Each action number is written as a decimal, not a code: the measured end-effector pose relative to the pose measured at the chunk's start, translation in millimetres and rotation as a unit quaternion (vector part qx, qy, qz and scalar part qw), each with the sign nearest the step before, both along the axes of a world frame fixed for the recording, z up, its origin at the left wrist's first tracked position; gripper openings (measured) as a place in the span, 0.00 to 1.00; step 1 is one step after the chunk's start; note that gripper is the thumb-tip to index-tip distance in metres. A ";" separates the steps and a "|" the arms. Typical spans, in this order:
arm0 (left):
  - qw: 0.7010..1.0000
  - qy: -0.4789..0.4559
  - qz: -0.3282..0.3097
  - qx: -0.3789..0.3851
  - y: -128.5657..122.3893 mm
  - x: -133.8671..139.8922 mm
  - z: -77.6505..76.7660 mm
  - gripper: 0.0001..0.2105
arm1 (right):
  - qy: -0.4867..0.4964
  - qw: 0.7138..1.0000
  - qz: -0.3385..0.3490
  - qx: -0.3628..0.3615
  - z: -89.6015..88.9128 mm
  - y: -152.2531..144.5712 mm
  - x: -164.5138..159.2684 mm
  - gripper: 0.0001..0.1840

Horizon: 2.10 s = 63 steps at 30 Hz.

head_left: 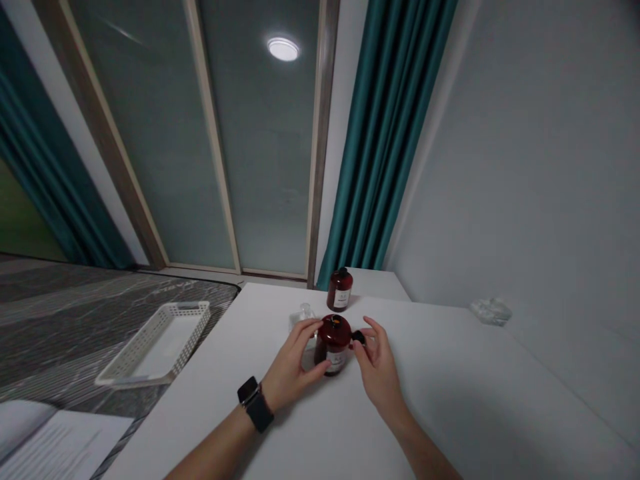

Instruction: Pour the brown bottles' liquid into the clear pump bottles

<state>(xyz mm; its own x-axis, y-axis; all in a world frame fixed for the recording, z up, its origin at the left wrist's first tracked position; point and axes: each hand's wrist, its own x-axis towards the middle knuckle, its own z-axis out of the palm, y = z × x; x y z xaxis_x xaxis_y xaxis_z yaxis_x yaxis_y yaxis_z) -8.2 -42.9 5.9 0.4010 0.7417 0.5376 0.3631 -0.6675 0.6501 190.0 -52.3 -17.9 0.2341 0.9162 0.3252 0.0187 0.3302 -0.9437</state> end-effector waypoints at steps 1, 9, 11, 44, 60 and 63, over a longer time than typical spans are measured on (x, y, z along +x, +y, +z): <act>1.000 -0.007 0.000 -0.002 0.2 0.3 0.5 0.27 | 0.000 1.000 0.002 0.003 -0.1 -0.4 0.1 0.26; 0.996 -0.075 0.012 -0.047 -1.5 2.1 9.2 0.17 | -0.111 0.992 -0.009 0.060 0.4 -6.1 -1.2 0.22; 0.995 -0.079 0.018 -0.059 -3.2 3.3 10.6 0.17 | -0.131 0.989 -0.028 0.067 3.1 -8.3 -1.5 0.24; 0.990 -0.120 0.011 -0.080 -5.1 12.8 7.4 0.19 | -0.065 0.987 0.031 0.143 40.8 -1.1 -28.0 0.03; 0.987 -0.135 0.005 -0.092 -9.1 14.8 9.9 0.16 | -0.084 0.985 0.083 0.128 29.9 4.4 -20.8 0.04; 0.987 -0.132 0.007 -0.090 -9.4 14.3 9.7 0.16 | -0.114 0.979 0.063 0.156 29.9 1.2 -21.4 0.05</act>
<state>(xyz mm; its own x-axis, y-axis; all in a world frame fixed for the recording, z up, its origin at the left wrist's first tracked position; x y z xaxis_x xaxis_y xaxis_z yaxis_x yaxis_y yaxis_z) 6.1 -52.3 15.6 0.2526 0.8394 0.4813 0.1735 -0.5287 0.8309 168.6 -51.1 12.0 0.0147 0.7804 0.6251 0.1570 0.6157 -0.7722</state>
